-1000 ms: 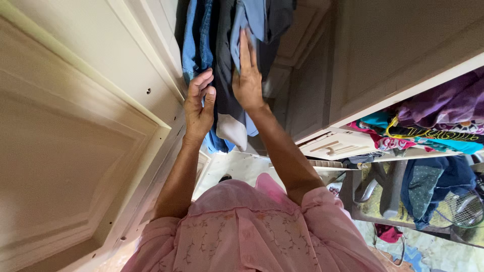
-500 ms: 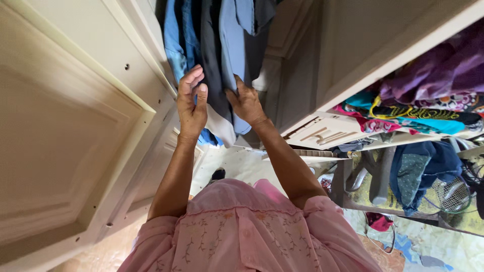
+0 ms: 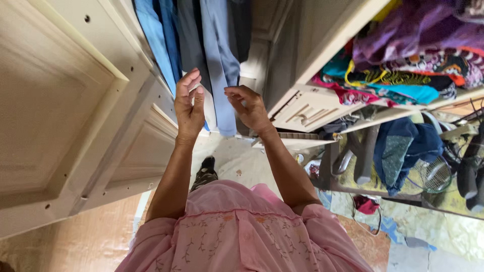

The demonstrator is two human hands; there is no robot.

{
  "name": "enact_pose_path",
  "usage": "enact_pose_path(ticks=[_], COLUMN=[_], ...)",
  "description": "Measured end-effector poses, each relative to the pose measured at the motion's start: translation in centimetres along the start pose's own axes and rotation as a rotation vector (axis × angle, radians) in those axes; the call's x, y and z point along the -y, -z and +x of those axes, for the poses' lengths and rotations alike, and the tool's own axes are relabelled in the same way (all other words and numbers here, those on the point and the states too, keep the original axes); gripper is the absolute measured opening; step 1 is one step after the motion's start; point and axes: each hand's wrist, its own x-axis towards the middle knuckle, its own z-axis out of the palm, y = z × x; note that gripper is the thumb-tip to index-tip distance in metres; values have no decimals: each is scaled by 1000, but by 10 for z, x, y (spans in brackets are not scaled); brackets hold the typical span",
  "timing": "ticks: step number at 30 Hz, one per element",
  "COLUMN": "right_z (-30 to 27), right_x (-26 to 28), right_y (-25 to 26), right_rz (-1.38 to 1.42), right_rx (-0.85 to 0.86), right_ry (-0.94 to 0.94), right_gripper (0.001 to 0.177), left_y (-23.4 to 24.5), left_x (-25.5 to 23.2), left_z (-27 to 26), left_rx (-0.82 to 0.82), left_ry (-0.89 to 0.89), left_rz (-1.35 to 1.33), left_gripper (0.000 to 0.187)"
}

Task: The person takes several garments from a pile on a table, places each on a hanger, and hangs them in a wardrobe. Items handled include a denim shirt, a jacket, a gray t-shirt, and a hoodie. The person adjusts the garments on the hangers before placing them on the wardrobe rail.

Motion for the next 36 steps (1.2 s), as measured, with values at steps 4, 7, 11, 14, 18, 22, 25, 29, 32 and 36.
enact_pose_path(ticks=[4,7,11,14,18,22,25,29,32,36], right_z=[-38,-66,-101,-127,-152,-173,-192,-218,-240,-263], right_x=[10,17,30,42,52,61,72,92,110,125], right_y=[17,28,45,52,54,35,12,-15,-32,-46], right_rz=[25,30,30,89,90,216,242,172,143,153], right_rx=[-75,-137,-246,-333,-452,-620,-732,-876,-967,-1068], right_ry=[-68,-85,-200,-226,-230,-230,-203,-251,-262,-248], right_gripper=[20,18,19,20,19,20,19,18,17,17], left_y=[-15,-30,-48,-58,-66,-59,-45,-34,-33,-36], left_x=[-2,-1,-3,-7,-16,-22,-22,-22,-23,-27], left_z=[-27,-42,-60,-67,-74,-79,-83,-98,-113,-130], left_rx=[40,85,159,246,355,459,534,639,714,832], left_ry=[6,-1,0,13,22,40,54,84,66,73], left_rz=[-45,-105,-114,-134,-137,-164,-185,-242,-265,-325], left_gripper=[40,40,38,37,38,39,39,38,36,36])
